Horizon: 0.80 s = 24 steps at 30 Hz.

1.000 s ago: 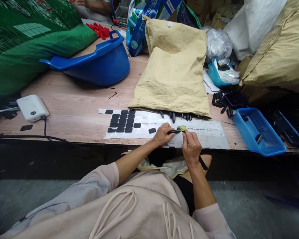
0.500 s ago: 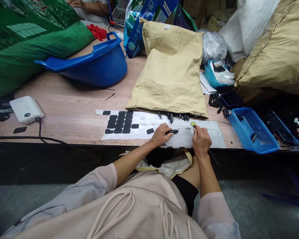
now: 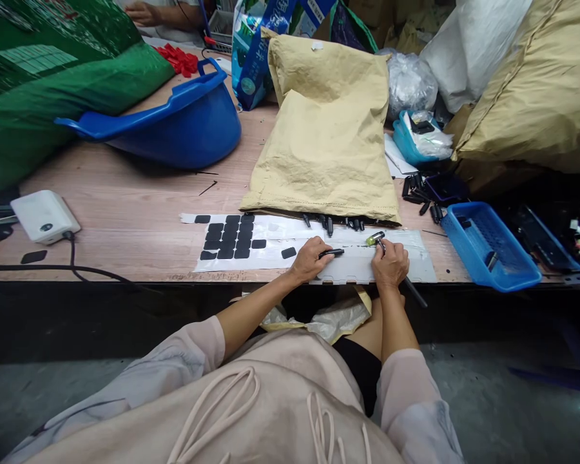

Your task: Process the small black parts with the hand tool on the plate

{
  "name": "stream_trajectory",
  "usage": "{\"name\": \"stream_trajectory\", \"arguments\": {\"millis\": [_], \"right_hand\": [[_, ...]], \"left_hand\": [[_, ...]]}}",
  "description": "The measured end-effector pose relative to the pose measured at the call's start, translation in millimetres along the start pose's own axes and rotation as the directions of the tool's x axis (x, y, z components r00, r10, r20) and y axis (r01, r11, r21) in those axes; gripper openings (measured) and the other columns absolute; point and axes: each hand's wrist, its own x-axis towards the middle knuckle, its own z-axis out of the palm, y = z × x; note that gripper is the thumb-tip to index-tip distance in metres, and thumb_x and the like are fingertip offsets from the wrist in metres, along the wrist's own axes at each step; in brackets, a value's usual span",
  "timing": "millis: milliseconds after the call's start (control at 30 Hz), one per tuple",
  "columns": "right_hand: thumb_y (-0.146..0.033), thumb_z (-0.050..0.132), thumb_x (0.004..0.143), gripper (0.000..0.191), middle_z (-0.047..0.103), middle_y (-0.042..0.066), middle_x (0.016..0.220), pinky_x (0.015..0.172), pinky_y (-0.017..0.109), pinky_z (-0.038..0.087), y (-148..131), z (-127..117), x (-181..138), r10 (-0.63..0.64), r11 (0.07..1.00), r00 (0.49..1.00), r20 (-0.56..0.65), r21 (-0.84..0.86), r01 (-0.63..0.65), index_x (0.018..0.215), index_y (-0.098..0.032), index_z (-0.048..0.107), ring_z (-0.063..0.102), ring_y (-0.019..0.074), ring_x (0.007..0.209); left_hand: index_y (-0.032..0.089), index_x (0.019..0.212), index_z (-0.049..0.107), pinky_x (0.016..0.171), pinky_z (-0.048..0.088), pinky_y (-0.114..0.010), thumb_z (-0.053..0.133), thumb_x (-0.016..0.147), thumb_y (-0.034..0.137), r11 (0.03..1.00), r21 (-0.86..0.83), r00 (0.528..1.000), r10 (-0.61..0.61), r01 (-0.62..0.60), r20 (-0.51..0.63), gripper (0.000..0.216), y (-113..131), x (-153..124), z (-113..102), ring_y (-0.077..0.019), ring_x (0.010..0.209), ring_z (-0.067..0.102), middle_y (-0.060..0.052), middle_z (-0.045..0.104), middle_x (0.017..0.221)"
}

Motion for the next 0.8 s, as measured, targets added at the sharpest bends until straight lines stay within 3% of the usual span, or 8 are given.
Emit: {"name": "stream_trajectory", "arguments": {"millis": [167, 300, 367, 467, 567, 633, 733, 800], "right_hand": [[-0.032, 0.056, 0.093, 0.030, 0.064, 0.012, 0.099, 0.079, 0.036, 0.036, -0.6, 0.3, 0.4, -0.002, 1.000, 1.000, -0.015, -0.027, 0.001, 0.109, -0.019, 0.077, 0.049, 0.0252, 0.091], [-0.032, 0.057, 0.093, 0.029, 0.064, 0.011, 0.098, 0.077, 0.035, 0.034, -0.1, 2.2, -0.1, -0.012, 0.999, 0.999, -0.031, -0.039, 0.011, 0.109, -0.019, 0.077, 0.049, 0.0242, 0.089], [-0.031, 0.058, 0.093, 0.028, 0.064, 0.011, 0.098, 0.076, 0.035, 0.034, 0.0, 2.9, -0.3, -0.018, 0.999, 0.999, -0.040, -0.039, 0.017, 0.108, -0.019, 0.077, 0.049, 0.0240, 0.089], [-0.031, 0.058, 0.093, 0.027, 0.064, 0.011, 0.098, 0.076, 0.035, 0.034, -0.4, 3.2, -0.4, -0.019, 0.999, 0.999, -0.044, -0.037, 0.017, 0.107, -0.019, 0.077, 0.049, 0.0241, 0.089], [-0.032, 0.058, 0.093, 0.028, 0.064, 0.011, 0.098, 0.076, 0.035, 0.033, -0.9, 2.8, -0.3, -0.013, 0.999, 0.999, -0.043, -0.031, 0.012, 0.107, -0.019, 0.078, 0.049, 0.0241, 0.089], [-0.032, 0.058, 0.093, 0.028, 0.064, 0.011, 0.098, 0.076, 0.036, 0.034, -1.1, 2.7, -0.4, -0.013, 1.000, 0.999, -0.043, -0.023, 0.012, 0.107, -0.019, 0.077, 0.048, 0.0241, 0.089], [-0.031, 0.058, 0.093, 0.028, 0.063, 0.011, 0.098, 0.077, 0.036, 0.035, -1.1, 2.5, -0.5, -0.008, 1.000, 0.999, -0.032, -0.011, 0.008, 0.108, -0.019, 0.077, 0.048, 0.0243, 0.090], [-0.031, 0.057, 0.093, 0.028, 0.063, 0.011, 0.100, 0.077, 0.036, 0.035, -1.3, 2.1, -0.5, -0.001, 1.000, 1.000, -0.020, -0.008, 0.001, 0.109, -0.019, 0.077, 0.048, 0.0246, 0.090]], "left_hand": [[0.018, 0.102, 0.075, 0.093, 0.052, -0.040, 0.065, 0.094, 0.024, 0.991, 0.071, 0.992, 0.107, -0.111, 0.062, 0.015, 22.0, -22.2, -12.9, -0.0242, 0.099, 0.059, -0.009, 0.063, 0.098], [0.019, 0.108, 0.073, 0.084, 0.053, -0.032, 0.061, 0.098, 0.030, 0.956, 0.048, 0.924, 0.268, -0.291, 0.271, 0.020, 35.9, -74.5, -16.9, -0.0206, 0.091, 0.063, -0.008, 0.066, 0.100], [0.020, 0.109, 0.074, 0.078, 0.053, -0.030, 0.060, 0.099, 0.031, 0.971, 0.055, 0.907, 0.197, -0.234, 0.372, 0.020, 30.4, -98.8, -11.5, -0.0190, 0.088, 0.065, -0.007, 0.068, 0.102], [0.020, 0.108, 0.075, 0.080, 0.054, -0.031, 0.064, 0.096, 0.030, 0.989, 0.148, 0.893, -0.063, -0.004, 0.446, 0.020, 10.7, -119.1, 1.1, -0.0210, 0.093, 0.070, -0.008, 0.072, 0.106], [0.019, 0.106, 0.077, 0.084, 0.055, -0.035, 0.066, 0.094, 0.028, 0.955, 0.255, 0.838, -0.263, 0.154, 0.479, 0.019, -1.6, -122.8, 6.0, -0.0258, 0.098, 0.072, -0.010, 0.075, 0.103], [0.019, 0.104, 0.078, 0.081, 0.055, -0.035, 0.068, 0.091, 0.028, 0.961, 0.238, 0.821, -0.246, 0.139, 0.515, 0.018, 2.6, -118.9, -0.1, -0.0261, 0.095, 0.073, -0.010, 0.077, 0.104], [0.021, 0.100, 0.079, 0.075, 0.053, -0.031, 0.068, 0.091, 0.030, 0.996, 0.076, 0.859, -0.087, 0.056, 0.505, 0.016, 19.7, -98.6, -21.7, -0.0217, 0.085, 0.072, -0.006, 0.078, 0.096], [0.022, 0.097, 0.079, 0.075, 0.053, -0.029, 0.062, 0.095, 0.028, 0.999, 0.014, 0.926, -0.043, 0.041, 0.375, 0.018, 27.5, -71.5, -39.7, -0.0186, 0.079, 0.070, -0.004, 0.078, 0.090]]}}
